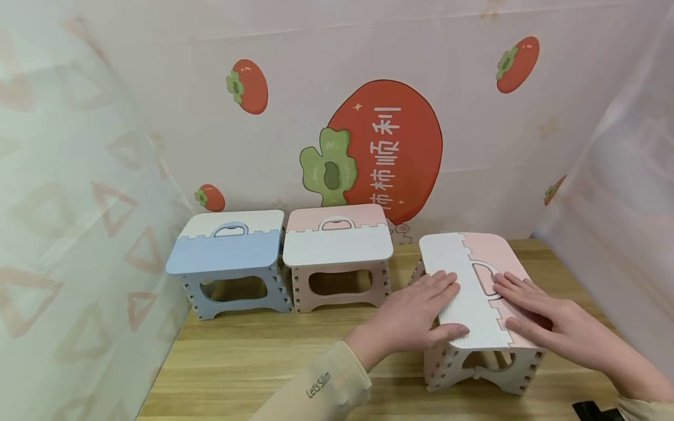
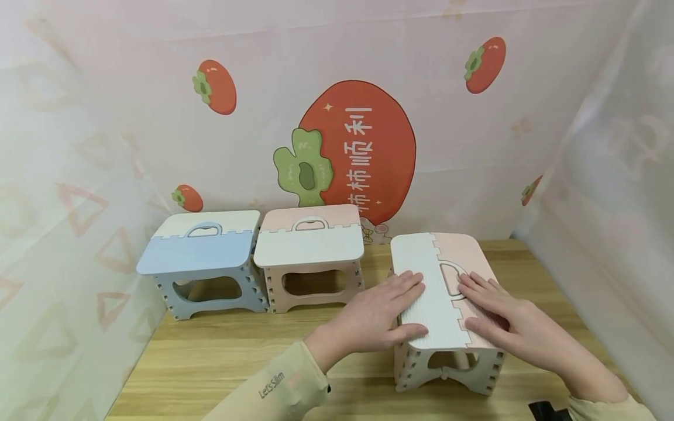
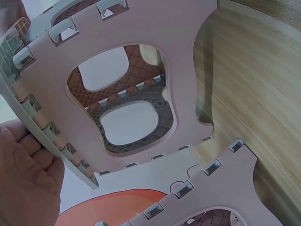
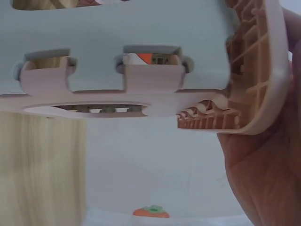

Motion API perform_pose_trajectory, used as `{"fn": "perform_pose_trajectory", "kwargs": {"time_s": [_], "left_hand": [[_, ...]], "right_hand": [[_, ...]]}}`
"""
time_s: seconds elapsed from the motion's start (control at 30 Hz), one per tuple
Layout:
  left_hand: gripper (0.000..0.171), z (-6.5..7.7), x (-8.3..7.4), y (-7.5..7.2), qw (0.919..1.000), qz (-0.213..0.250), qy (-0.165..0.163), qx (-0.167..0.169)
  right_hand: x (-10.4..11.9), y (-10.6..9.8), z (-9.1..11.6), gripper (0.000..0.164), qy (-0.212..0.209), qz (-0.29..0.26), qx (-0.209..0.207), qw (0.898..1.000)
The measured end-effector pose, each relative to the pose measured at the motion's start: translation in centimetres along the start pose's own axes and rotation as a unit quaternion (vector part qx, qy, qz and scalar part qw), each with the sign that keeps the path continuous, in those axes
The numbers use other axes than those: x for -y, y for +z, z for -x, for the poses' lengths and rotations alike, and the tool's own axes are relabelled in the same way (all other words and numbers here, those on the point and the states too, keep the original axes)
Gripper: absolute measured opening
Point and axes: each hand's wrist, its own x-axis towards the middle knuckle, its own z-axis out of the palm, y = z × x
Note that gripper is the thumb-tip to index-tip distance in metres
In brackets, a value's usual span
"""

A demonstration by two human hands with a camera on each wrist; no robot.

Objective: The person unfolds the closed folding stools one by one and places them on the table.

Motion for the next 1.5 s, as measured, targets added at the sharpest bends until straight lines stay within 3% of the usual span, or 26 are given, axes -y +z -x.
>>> {"fn": "perform_pose_trajectory", "kwargs": {"time_s": [0.17, 0.33, 0.5, 0.63, 0.8, 0.93, 1.17, 1.5], "left_hand": [[0.080, 0.1, 0.0, -0.1, 0.9999, -0.010, 0.003, 0.001], [0.077, -0.1, 0.6, -0.4, 0.9998, -0.004, 0.015, 0.010], [0.072, -0.3, 1.8, -0.7, 0.9990, 0.040, 0.021, 0.005], [0.068, -0.6, 2.5, -0.8, 0.9955, 0.093, 0.016, -0.005], [0.067, -1.4, 3.2, -1.0, 0.9916, 0.129, -0.005, -0.003], [0.068, -2.0, 3.6, -1.2, 0.9894, 0.145, -0.015, 0.007], [0.065, -3.1, 4.1, -1.4, 0.9890, 0.147, -0.007, 0.017], [0.062, -4.2, 4.7, -1.3, 0.9912, 0.131, 0.001, 0.019]], "right_hand": [[0.1, 0.1, -0.1, 0.067, -0.028, 0.006, -0.009, 1.000], [0.0, 0.3, 0.0, 0.069, -0.026, 0.007, -0.017, 0.999], [-0.1, 0.4, 0.0, 0.071, -0.045, 0.016, -0.030, 0.998], [0.2, 0.4, 0.0, 0.070, -0.090, 0.022, -0.045, 0.995], [1.0, 0.7, -0.6, 0.042, -0.200, 0.003, -0.090, 0.976], [2.4, 1.2, -1.1, 0.049, -0.260, -0.003, -0.114, 0.959], [4.3, 2.0, -1.5, 0.049, -0.289, 0.025, -0.104, 0.951], [5.3, 3.6, -1.7, 0.049, -0.318, 0.056, -0.100, 0.941]]}}
